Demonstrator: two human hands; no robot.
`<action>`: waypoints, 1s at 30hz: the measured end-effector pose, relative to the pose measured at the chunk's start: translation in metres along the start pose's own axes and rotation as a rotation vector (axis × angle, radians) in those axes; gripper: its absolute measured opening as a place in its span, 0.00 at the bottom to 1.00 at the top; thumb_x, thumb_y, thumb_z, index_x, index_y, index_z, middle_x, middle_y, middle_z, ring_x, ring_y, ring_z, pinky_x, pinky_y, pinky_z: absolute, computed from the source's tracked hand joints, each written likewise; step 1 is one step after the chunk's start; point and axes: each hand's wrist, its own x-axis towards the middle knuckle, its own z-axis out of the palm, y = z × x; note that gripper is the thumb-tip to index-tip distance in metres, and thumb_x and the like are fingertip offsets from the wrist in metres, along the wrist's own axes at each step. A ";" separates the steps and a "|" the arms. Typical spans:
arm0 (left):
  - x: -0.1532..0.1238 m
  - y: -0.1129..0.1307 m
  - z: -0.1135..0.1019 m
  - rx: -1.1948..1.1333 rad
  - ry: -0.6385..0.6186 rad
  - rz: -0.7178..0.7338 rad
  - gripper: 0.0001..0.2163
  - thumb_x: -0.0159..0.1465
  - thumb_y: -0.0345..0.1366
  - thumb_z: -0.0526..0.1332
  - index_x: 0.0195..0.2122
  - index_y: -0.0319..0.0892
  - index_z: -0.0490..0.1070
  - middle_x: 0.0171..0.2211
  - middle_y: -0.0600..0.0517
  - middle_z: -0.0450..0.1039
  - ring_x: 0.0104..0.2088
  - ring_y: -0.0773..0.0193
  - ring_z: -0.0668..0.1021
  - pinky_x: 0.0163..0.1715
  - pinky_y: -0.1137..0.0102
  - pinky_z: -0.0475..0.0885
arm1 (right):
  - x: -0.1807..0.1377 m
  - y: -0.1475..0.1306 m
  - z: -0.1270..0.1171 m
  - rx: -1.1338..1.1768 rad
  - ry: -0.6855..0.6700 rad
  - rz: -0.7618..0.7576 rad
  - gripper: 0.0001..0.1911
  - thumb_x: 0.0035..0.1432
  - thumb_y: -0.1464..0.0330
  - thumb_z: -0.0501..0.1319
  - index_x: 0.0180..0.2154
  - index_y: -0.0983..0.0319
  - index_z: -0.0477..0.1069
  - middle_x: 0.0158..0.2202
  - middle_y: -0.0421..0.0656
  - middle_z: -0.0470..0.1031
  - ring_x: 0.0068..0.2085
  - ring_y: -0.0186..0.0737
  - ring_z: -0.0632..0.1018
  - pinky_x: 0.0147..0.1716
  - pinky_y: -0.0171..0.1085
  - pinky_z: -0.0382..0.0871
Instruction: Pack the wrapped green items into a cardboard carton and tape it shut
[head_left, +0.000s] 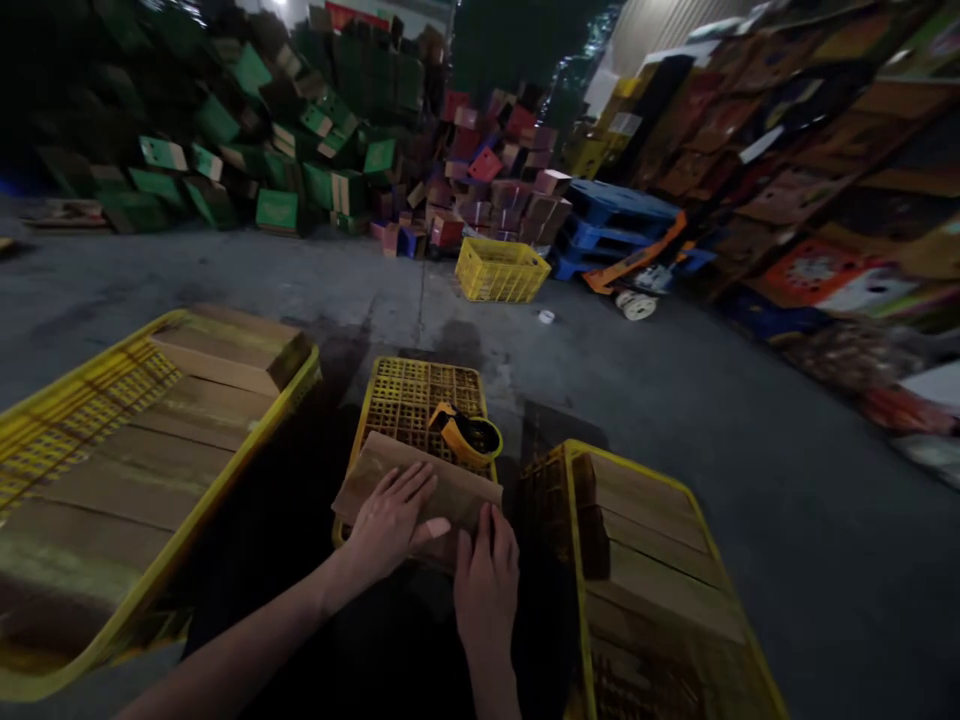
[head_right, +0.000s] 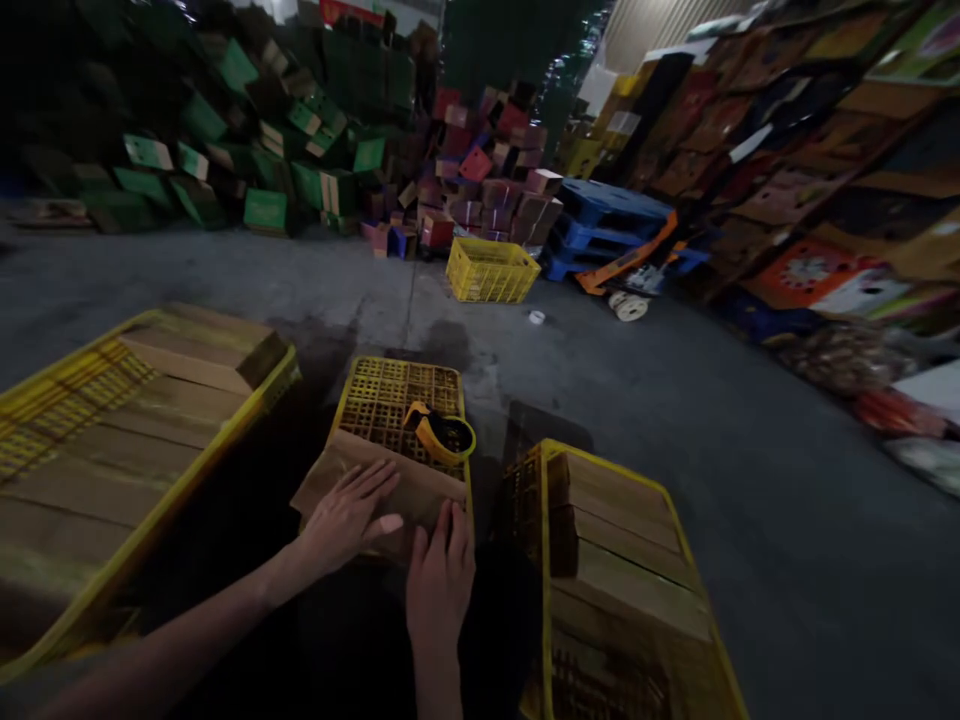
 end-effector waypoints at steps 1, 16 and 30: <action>-0.003 -0.011 -0.004 0.024 0.014 -0.022 0.30 0.72 0.55 0.52 0.67 0.41 0.63 0.67 0.42 0.65 0.68 0.51 0.67 0.66 0.51 0.63 | 0.000 0.000 0.001 -0.003 0.004 -0.008 0.32 0.74 0.55 0.45 0.68 0.68 0.59 0.64 0.59 0.67 0.64 0.57 0.67 0.59 0.53 0.66; -0.038 -0.064 -0.006 -0.053 0.091 -0.215 0.37 0.73 0.53 0.50 0.75 0.43 0.34 0.73 0.38 0.47 0.73 0.51 0.52 0.69 0.47 0.53 | 0.014 -0.065 0.026 0.047 -0.133 -0.206 0.30 0.74 0.56 0.46 0.70 0.64 0.57 0.68 0.54 0.64 0.68 0.59 0.64 0.66 0.65 0.49; -0.036 -0.074 -0.018 -0.423 -0.019 -0.325 0.32 0.74 0.55 0.38 0.75 0.50 0.32 0.75 0.46 0.41 0.74 0.52 0.49 0.70 0.43 0.44 | 0.052 -0.135 0.050 0.070 -0.355 -0.385 0.30 0.72 0.67 0.46 0.72 0.62 0.51 0.72 0.45 0.55 0.72 0.48 0.57 0.69 0.52 0.51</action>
